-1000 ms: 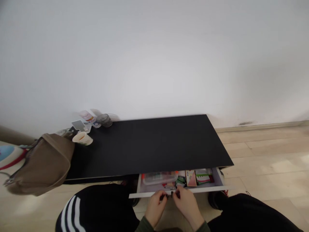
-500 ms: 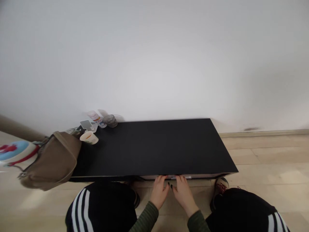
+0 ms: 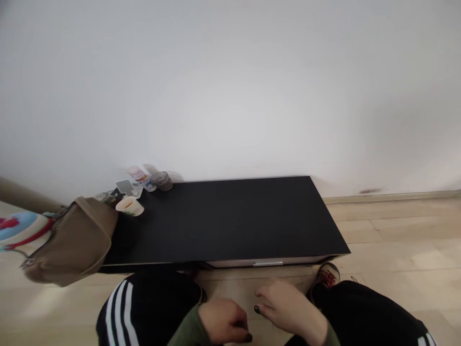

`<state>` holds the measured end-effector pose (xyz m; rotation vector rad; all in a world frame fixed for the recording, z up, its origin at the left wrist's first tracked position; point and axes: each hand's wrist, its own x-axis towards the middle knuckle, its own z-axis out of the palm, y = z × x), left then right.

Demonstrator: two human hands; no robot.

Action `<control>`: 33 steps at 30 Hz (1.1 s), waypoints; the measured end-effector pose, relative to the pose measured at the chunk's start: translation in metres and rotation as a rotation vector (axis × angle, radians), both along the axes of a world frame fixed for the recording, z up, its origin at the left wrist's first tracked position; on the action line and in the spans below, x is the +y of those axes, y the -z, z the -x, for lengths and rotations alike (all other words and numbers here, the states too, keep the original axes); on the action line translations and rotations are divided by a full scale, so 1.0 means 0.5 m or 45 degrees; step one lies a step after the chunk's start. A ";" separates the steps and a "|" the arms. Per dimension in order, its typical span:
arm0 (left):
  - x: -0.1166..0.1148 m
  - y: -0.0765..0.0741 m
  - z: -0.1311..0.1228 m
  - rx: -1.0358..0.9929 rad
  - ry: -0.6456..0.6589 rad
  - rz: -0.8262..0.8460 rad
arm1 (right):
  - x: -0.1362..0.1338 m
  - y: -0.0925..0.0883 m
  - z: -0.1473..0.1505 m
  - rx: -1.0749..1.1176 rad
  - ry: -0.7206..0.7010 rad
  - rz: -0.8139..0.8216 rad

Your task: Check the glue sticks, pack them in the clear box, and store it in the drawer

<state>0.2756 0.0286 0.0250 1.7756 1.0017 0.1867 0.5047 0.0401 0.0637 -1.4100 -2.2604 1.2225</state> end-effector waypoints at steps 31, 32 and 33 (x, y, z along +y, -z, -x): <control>0.103 0.072 -0.018 -0.513 -0.888 -0.525 | 0.051 0.298 0.043 0.977 0.759 1.165; 0.093 0.100 -0.012 -0.301 -0.856 -0.663 | 0.044 0.341 0.043 0.783 0.938 1.225; 0.083 0.127 -0.007 -0.137 -0.834 -0.755 | 0.041 0.377 0.043 0.717 1.028 1.240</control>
